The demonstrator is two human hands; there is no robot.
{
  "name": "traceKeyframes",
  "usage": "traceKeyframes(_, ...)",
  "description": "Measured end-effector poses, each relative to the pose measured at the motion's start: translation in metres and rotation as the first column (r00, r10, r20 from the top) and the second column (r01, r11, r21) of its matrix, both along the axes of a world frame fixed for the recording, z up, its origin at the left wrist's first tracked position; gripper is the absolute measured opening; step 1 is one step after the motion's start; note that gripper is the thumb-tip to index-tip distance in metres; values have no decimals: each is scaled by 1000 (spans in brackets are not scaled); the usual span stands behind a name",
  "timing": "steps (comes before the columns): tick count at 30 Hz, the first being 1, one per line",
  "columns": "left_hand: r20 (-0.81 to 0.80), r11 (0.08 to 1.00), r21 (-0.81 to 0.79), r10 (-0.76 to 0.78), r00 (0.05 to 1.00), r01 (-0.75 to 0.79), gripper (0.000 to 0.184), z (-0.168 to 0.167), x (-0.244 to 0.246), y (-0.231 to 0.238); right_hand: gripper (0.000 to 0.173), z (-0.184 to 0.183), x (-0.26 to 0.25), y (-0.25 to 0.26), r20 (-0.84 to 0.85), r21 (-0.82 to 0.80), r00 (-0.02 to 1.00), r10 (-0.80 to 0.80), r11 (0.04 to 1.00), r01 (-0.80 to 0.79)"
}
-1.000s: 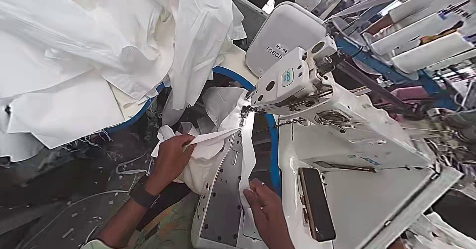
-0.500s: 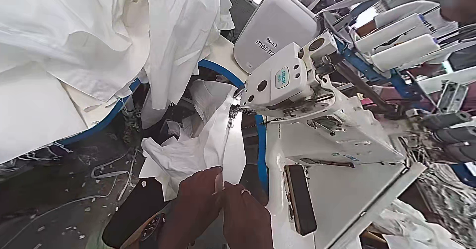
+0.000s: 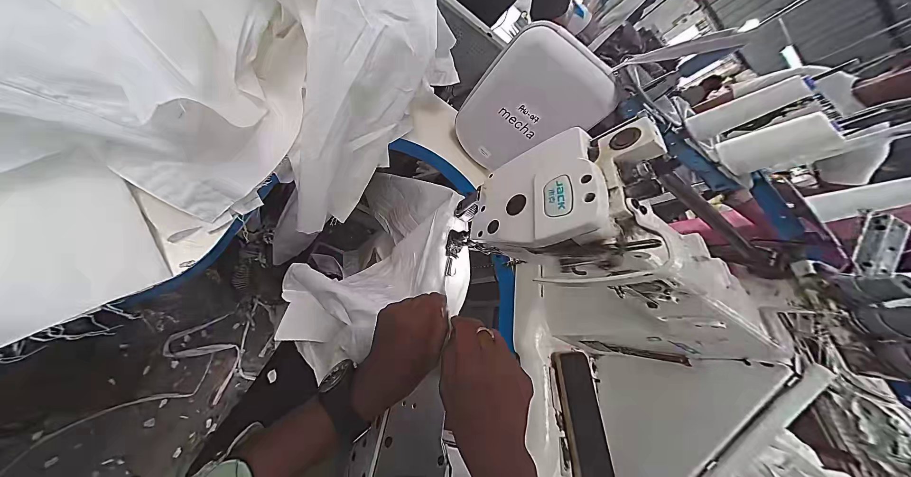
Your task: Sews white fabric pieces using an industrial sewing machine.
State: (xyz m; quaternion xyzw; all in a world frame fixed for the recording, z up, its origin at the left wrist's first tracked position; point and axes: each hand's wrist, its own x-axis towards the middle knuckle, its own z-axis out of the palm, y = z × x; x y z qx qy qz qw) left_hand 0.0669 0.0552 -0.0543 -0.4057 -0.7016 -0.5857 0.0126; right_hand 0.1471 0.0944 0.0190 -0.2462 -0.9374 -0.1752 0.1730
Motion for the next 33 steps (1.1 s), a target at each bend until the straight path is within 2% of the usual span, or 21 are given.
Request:
traceKeyframes(3,74,988,-149,48,996,-37,18,3,-12,-5,15,-2,14,8,-2,-232,995,-99,968,96)
traceKeyframes(5,81,937,-313,188,979,-155,13,-15,-28,-26,14,-12,39,7,52,-378,980,-194,904,199)
traceKeyframes(7,113,897,-398,258,960,-194,12,-47,-42,-56,13,-33,66,13,37,-551,973,-226,808,209)
traceKeyframes(8,161,908,-394,218,963,-140,10,-52,-48,-75,9,-41,77,18,-16,-675,976,-217,722,150)
traceKeyframes(9,214,941,-338,93,972,-16,10,-48,-52,-92,11,-44,86,27,-116,-787,972,-203,616,34)
traceKeyframes(10,283,949,-239,-133,950,204,19,-41,-58,-106,13,-43,92,33,-239,-856,952,-189,504,-115)
traceKeyframes(11,370,850,-120,-441,818,513,29,-27,-65,-116,17,-34,95,35,-343,-880,923,-177,405,-250)
traceKeyframes(12,418,675,-84,-644,641,733,32,-9,-72,-116,18,-18,94,34,-388,-872,911,-137,374,-315)
traceKeyframes(13,433,546,-159,-710,555,823,34,11,-81,-109,15,-4,90,30,-381,-848,920,-94,433,-307)
traceKeyframes(14,446,497,-265,-697,562,826,37,24,-88,-99,15,6,86,24,-338,-815,937,-91,525,-244)
traceKeyframes(15,448,521,-355,-634,631,776,39,34,-92,-87,18,10,81,17,-298,-792,948,-114,583,-179)
traceKeyframes(16,446,574,-411,-550,706,708,42,45,-91,-73,19,9,76,16,-281,-793,948,-149,592,-142)
traceKeyframes(18,447,657,-468,-401,800,591,50,58,-71,-50,18,7,72,19,-284,-836,935,-212,533,-133)
traceKeyframes(19,420,712,-476,-332,845,517,45,58,-54,-45,16,7,72,18,-291,-826,926,-240,551,-117)
traceKeyframes(21,285,860,-412,-193,939,301,30,46,-22,-42,18,10,72,13,-251,-702,939,-234,712,-10)
traceKeyframes(23,171,943,-305,-85,982,134,26,36,-5,-42,21,10,72,3,-192,-535,966,-176,844,48)
traceKeyframes(25,288,946,-237,-149,946,222,25,28,0,-48,23,5,76,-4,-148,-448,981,-129,893,50)
traceKeyframes(27,437,932,-85,-282,854,352,28,15,0,-54,23,6,72,-9,-124,-397,992,-26,917,-26)
traceKeyframes(30,344,937,58,-343,874,345,22,-9,8,-52,17,4,40,-23,-73,-322,979,189,925,-202)
traceKeyframes(33,375,929,113,-368,851,352,21,-17,2,-40,13,1,16,-14,19,-287,959,282,921,-265)
